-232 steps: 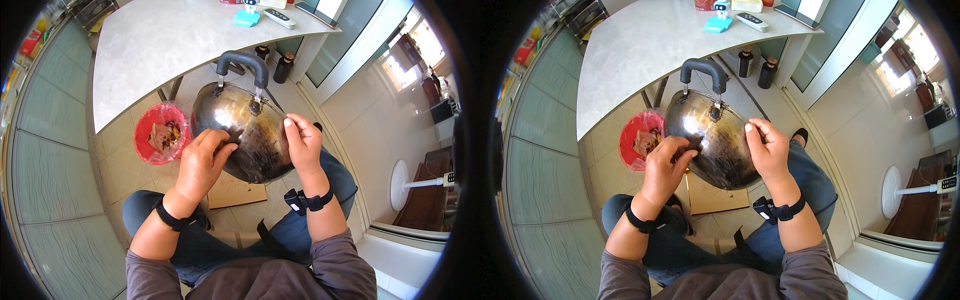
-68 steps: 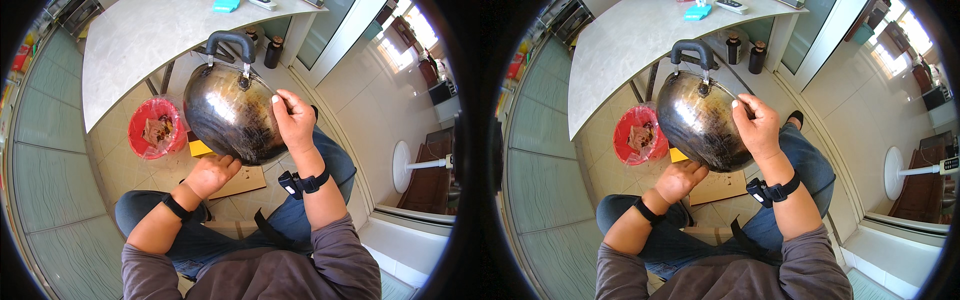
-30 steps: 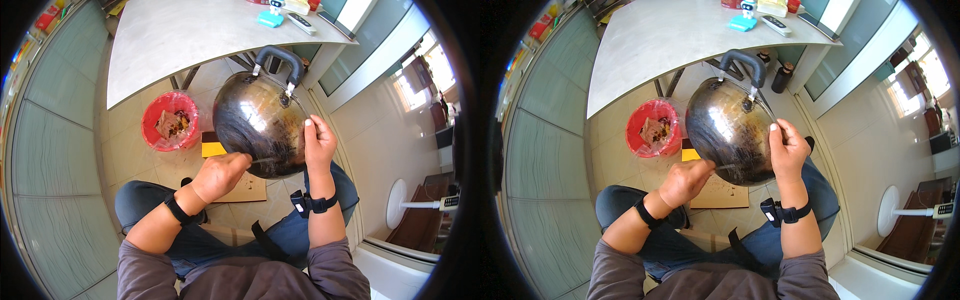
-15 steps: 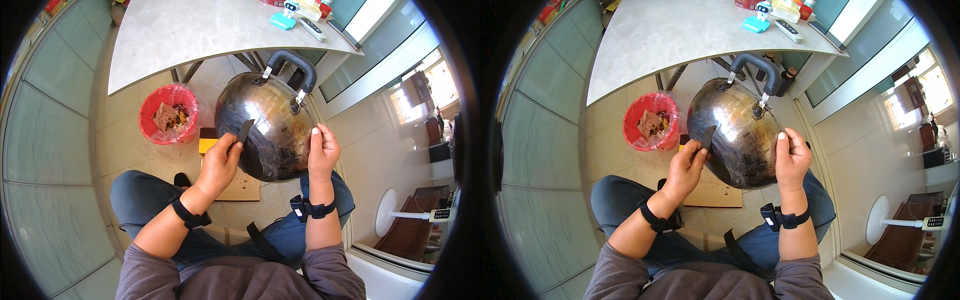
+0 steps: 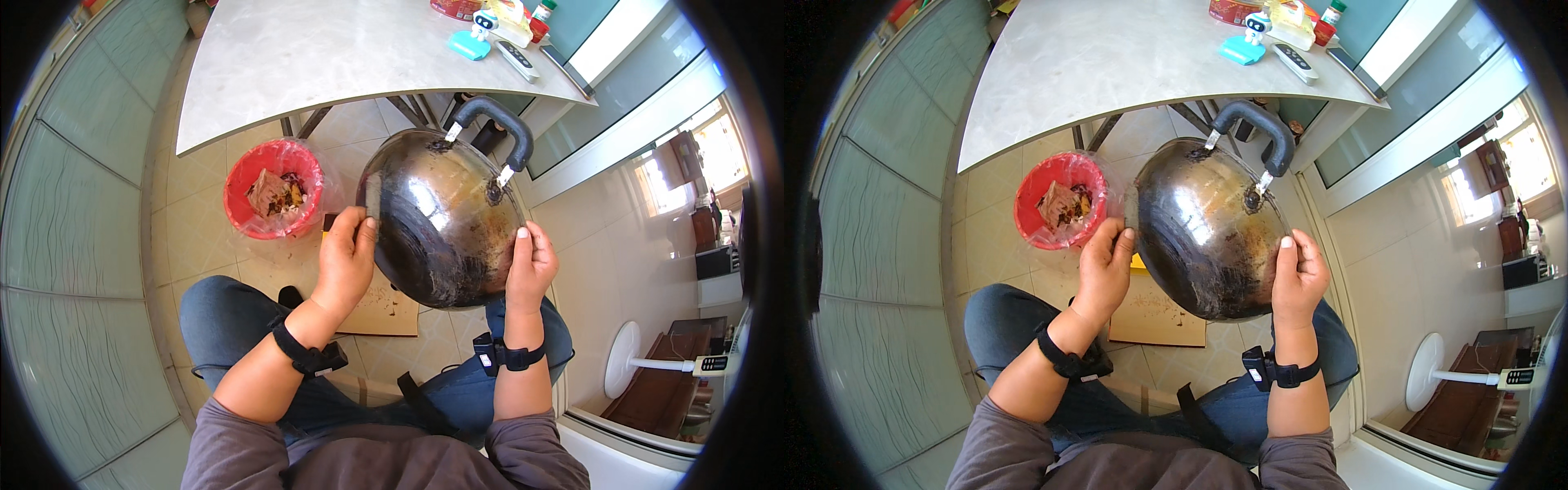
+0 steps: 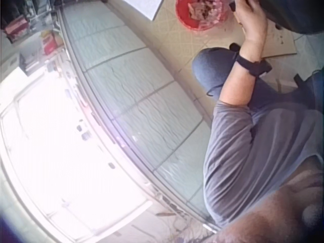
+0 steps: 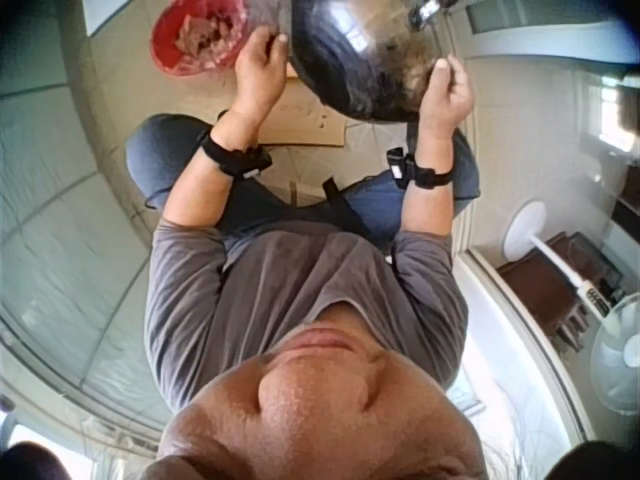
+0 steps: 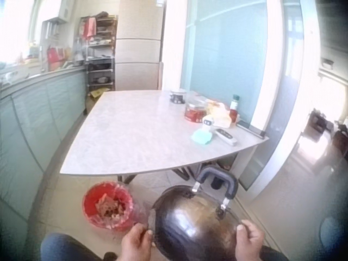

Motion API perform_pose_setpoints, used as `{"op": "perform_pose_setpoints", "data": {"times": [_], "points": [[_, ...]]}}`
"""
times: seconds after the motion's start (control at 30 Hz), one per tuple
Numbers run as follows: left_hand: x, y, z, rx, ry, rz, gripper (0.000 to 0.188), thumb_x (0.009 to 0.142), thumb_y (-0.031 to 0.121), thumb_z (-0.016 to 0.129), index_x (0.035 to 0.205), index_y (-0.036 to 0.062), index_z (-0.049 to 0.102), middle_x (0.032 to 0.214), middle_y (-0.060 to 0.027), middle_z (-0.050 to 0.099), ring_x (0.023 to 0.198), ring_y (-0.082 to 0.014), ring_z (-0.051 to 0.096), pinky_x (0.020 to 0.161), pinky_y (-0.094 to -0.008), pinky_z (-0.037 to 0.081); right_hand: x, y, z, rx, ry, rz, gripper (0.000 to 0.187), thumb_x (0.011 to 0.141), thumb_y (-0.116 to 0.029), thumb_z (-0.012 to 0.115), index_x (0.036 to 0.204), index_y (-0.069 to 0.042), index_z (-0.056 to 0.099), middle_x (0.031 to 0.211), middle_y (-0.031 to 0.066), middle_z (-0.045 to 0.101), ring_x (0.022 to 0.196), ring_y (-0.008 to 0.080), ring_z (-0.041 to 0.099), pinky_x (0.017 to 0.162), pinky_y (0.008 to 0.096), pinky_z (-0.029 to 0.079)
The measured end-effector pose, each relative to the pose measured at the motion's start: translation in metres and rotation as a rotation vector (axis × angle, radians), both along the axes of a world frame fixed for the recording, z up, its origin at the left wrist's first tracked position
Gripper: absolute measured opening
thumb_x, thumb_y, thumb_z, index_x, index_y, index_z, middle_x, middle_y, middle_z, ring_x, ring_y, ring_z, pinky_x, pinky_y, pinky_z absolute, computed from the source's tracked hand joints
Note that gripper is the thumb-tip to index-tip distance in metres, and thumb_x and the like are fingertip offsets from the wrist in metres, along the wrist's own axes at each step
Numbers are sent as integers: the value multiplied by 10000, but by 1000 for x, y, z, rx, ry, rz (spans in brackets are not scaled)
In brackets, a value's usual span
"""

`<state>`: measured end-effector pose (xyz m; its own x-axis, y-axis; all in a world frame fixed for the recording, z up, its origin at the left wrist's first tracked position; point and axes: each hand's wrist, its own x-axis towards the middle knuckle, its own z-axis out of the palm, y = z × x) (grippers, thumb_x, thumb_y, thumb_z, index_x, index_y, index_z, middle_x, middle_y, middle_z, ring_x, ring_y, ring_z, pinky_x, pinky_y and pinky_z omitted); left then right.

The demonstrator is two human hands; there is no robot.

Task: The person uses a small tool to scrape and apply adhesive or filler material to the broken handle attachment point on a metal kettle while holding it between their knees.

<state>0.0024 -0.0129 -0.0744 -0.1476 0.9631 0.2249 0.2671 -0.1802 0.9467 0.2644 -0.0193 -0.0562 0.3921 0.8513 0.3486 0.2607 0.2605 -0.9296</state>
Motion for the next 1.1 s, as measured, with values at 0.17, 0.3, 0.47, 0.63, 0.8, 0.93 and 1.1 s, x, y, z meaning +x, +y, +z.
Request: {"op": "perform_pose_setpoints", "data": {"times": [0.17, 0.3, 0.47, 0.63, 0.8, 0.93, 1.1], "points": [[-6, 12, -14, -41, -128, 152, 99, 978, 55, 582, 1050, -14, 581, 813, -104, 619, 717, -193, 578, 670, -334, 484, 4, -8, 1, -4, 34, 6, 215, 1000, -104, 599, 1139, 54, 644, 938, -2, 654, 815, 51, 562, 743, 196, 454], [-14, 20, -15, -59, -54, 101, 110, 975, 39, 575, 1065, -23, 567, 957, -133, 670, 836, -221, 621, 763, -343, 507, 16, -15, -5, 38, 17, 19, 230, 992, -111, 621, 1144, 60, 616, 944, 35, 673, 805, 68, 603, 721, 210, 495], [10, 8, 11, 164, -130, -47, 95, 953, -7, 569, 1045, -27, 560, 1292, -206, 626, 1160, -343, 621, 987, -365, 479, 34, -36, 1, -19, -89, 81, 277, 979, -163, 635, 1147, 57, 619, 961, 16, 645, 836, 66, 567, 765, 217, 465], [17, -11, 18, 237, 45, -26, 127, 920, -30, 573, 1043, -20, 543, 1316, -217, 608, 1225, -426, 569, 1036, -435, 468, 16, -26, 56, -96, -280, 232, 330, 968, -150, 606, 1241, 31, 563, 1081, 54, 615, 950, 111, 571, 862, 263, 459], [19, -24, 26, 323, 63, -98, 151, 901, -60, 592, 1035, -13, 540, 1255, -209, 621, 1131, -384, 608, 943, -379, 499, 1, -14, 66, -167, -254, 52, 302, 963, -203, 686, 1166, 1, 598, 1045, 60, 642, 929, 110, 586, 846, 262, 463], [7, -9, 13, 253, 98, 118, 87, 904, -17, 605, 989, -12, 588, 924, -176, 578, 817, -343, 585, 725, -398, 490, 8, -8, 52, -90, -203, -64, 172, 979, -177, 674, 974, -11, 628, 847, -7, 647, 765, 57, 568, 714, 212, 452], [-5, -9, 4, 180, 227, 113, 178, 891, 10, 626, 1067, -2, 603, 871, -164, 577, 760, -356, 613, 683, -415, 510, 14, -7, 54, -122, -152, -28, 155, 976, -158, 676, 977, -13, 622, 857, -8, 646, 754, 42, 551, 697, 195, 433]]}}
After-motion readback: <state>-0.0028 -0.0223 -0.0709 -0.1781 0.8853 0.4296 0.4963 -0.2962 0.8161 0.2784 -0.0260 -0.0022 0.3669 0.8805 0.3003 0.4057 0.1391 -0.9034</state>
